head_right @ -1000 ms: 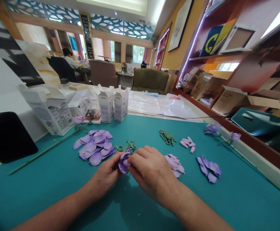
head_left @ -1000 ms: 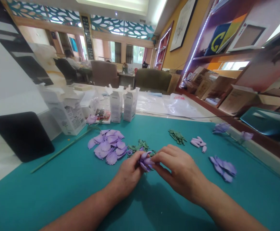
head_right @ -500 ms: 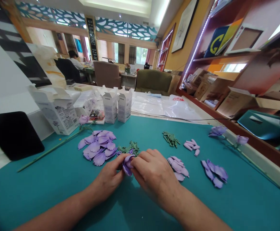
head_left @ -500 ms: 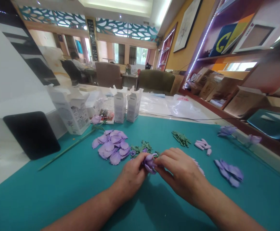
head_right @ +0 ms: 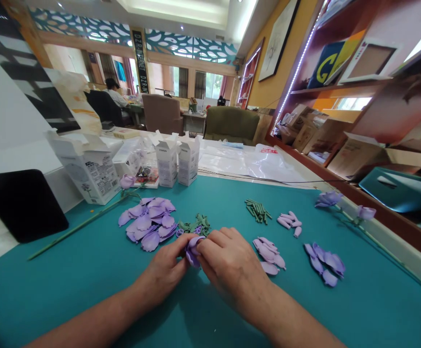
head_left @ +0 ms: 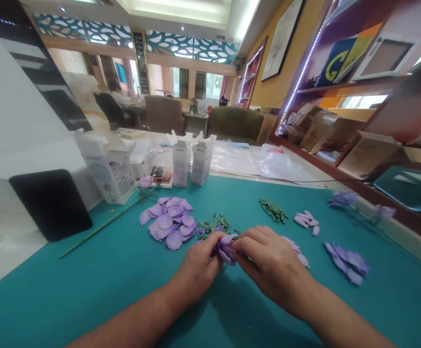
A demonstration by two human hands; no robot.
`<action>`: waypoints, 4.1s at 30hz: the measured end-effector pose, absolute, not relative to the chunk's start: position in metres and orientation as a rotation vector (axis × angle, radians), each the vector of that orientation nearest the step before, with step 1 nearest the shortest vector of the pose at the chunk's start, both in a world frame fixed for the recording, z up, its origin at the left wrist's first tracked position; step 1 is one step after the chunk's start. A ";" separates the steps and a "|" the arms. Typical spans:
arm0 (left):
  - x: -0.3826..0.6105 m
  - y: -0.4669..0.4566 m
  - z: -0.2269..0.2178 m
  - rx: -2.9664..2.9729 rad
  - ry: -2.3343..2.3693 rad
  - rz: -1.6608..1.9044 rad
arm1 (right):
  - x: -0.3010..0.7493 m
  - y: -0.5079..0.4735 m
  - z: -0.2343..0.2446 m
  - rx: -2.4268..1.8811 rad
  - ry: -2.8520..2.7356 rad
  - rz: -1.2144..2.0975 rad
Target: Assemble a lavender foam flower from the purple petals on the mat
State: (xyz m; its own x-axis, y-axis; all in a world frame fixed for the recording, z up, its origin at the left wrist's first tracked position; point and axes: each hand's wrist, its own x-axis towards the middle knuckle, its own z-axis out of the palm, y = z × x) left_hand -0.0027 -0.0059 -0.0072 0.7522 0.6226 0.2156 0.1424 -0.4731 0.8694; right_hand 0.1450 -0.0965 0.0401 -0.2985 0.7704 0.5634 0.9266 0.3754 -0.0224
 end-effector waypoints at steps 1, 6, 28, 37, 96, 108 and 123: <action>-0.003 -0.006 -0.007 2.014 0.579 0.643 | 0.145 -0.096 0.040 -1.459 -2.154 -0.433; -0.002 -0.005 -0.010 2.024 0.609 0.646 | 0.144 -0.094 0.036 -1.440 -2.151 -0.485; -0.002 -0.005 -0.009 1.969 0.616 0.651 | 0.144 -0.092 0.034 -1.368 -2.090 -0.415; -0.001 -0.004 -0.013 1.902 0.596 0.667 | 0.145 -0.094 0.037 -1.431 -2.104 -0.416; 0.005 -0.002 -0.015 1.717 0.605 0.655 | 0.135 -0.091 0.039 -1.735 -1.930 -0.011; 0.004 -0.003 -0.015 1.693 0.590 0.645 | 0.136 -0.091 0.036 -1.732 -1.919 -0.031; 0.003 0.000 -0.005 1.398 0.513 0.577 | 0.144 -0.088 0.030 -1.716 -1.841 0.124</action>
